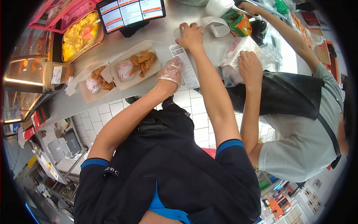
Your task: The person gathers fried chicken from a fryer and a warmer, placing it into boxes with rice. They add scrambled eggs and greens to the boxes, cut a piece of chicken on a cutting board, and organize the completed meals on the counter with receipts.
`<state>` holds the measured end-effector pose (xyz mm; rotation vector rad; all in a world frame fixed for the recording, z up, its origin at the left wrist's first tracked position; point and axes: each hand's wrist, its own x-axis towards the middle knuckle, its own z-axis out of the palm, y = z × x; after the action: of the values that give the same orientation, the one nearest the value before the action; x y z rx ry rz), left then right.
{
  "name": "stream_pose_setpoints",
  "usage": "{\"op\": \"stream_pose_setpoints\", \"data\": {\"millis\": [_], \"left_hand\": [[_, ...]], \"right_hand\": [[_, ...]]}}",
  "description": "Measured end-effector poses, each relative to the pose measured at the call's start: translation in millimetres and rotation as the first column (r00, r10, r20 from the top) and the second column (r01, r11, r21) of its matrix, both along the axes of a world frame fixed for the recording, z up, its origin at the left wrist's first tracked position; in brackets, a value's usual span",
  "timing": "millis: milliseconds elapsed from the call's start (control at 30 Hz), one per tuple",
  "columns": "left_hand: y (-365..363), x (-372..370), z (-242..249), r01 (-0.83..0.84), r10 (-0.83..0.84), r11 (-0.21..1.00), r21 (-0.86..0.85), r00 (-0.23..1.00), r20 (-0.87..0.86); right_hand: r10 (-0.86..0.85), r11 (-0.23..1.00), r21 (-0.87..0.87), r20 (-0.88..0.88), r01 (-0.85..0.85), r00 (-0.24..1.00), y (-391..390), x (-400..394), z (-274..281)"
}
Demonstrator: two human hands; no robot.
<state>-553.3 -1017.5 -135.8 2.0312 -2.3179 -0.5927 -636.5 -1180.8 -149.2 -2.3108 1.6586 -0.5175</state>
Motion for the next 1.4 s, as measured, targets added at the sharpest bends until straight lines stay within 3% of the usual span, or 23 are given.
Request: {"op": "stream_pose_setpoints", "data": {"millis": [33, 133, 267, 333, 433, 667, 733, 767, 833, 933, 1033, 1100, 1133, 1200, 1300, 1367, 1400], "left_hand": [[-0.1, 0.5, 1.1, -0.001, 0.001, 1.000, 0.003, 1.000, -0.003], [-1.3, 2.3, -0.3, -0.012, 0.013, 0.999, 0.035, 0.999, -0.040], [-4.7, 2.8, 10.5, -0.014, 0.017, 0.997, 0.074, 0.999, -0.037], [-5.8, 2.6, 17.2, -0.014, 0.018, 0.996, 0.093, 0.999, -0.033], [-2.7, 1.4, 22.8, 0.000, 0.001, 0.990, 0.138, 1.000, -0.006], [-4.0, 3.2, 13.2, 0.015, -0.014, 0.996, 0.092, 1.000, -0.013], [-5.3, 4.1, 14.4, 0.023, -0.022, 0.995, 0.097, 1.000, -0.004], [-6.3, 3.5, 17.6, 0.017, -0.019, 0.992, 0.122, 1.000, 0.014], [-4.5, 3.2, 22.4, 0.008, -0.013, 0.988, 0.154, 0.999, 0.030], [-3.5, 1.4, 24.6, 0.028, -0.040, 0.987, 0.161, 0.997, 0.071], [-1.6, 3.7, 4.1, 0.047, -0.052, 0.995, 0.090, 0.997, 0.054], [1.0, 4.2, 1.4, 0.075, -0.068, 0.995, -0.066, 0.992, 0.105], [-0.1, 4.9, 0.3, 0.070, -0.063, 0.995, -0.070, 0.992, 0.108], [-3.8, 5.1, 13.7, 0.055, -0.063, 0.989, 0.136, 0.996, 0.057], [-2.7, 5.4, 8.9, 0.061, -0.066, 0.995, 0.074, 0.996, 0.063], [-7.0, 5.8, 5.2, 0.055, -0.060, 0.995, 0.086, 0.996, 0.065], [-6.0, 5.0, 3.9, 0.063, -0.070, 0.993, 0.103, 0.995, 0.066]], "right_hand": [[0.028, 0.997, 0.081, -0.086, -0.021, 0.996, -4.4, 2.3, 0.5], [0.073, 0.993, 0.106, -0.145, -0.058, 0.987, -8.0, 4.9, 4.3], [0.072, 0.996, 0.065, -0.154, -0.063, 0.985, -1.3, 4.7, 8.5], [0.075, 0.996, 0.056, 0.006, -0.075, 0.997, 4.3, 2.7, 10.6], [0.148, 0.984, 0.114, -0.092, -0.137, 0.985, 7.4, -2.9, 4.3], [0.054, 0.995, 0.083, -0.083, -0.047, 0.995, -10.7, -1.5, -3.2], [0.020, 0.974, 0.224, 0.084, -0.038, 0.996, -17.1, -2.8, -2.0], [0.029, 0.975, 0.219, 0.084, -0.047, 0.996, -14.5, 0.9, 2.5], [0.099, 0.993, 0.085, -0.141, -0.087, 0.985, 1.4, 6.5, 5.8], [0.124, 0.987, 0.129, -0.219, -0.097, 0.968, 13.9, 19.0, 17.8], [0.081, 0.985, 0.166, -0.184, -0.050, 0.980, 0.6, 27.8, 4.4], [0.046, 0.988, 0.155, -0.197, -0.015, 0.979, -2.3, 27.8, 6.4], [0.010, 0.989, 0.146, -0.210, 0.021, 0.978, -4.4, 28.6, 7.8], [-0.019, 0.982, 0.183, -0.147, 0.046, 0.989, -13.6, 26.1, 6.2], [-0.031, 0.967, 0.252, -0.054, 0.044, 0.998, -16.4, 19.9, 13.1], [0.030, 0.954, 0.300, -0.089, -0.002, 0.996, -2.8, 15.5, 16.0], [0.003, 0.955, 0.291, -0.186, 0.052, 0.982, 6.0, 17.7, 9.6]]}}
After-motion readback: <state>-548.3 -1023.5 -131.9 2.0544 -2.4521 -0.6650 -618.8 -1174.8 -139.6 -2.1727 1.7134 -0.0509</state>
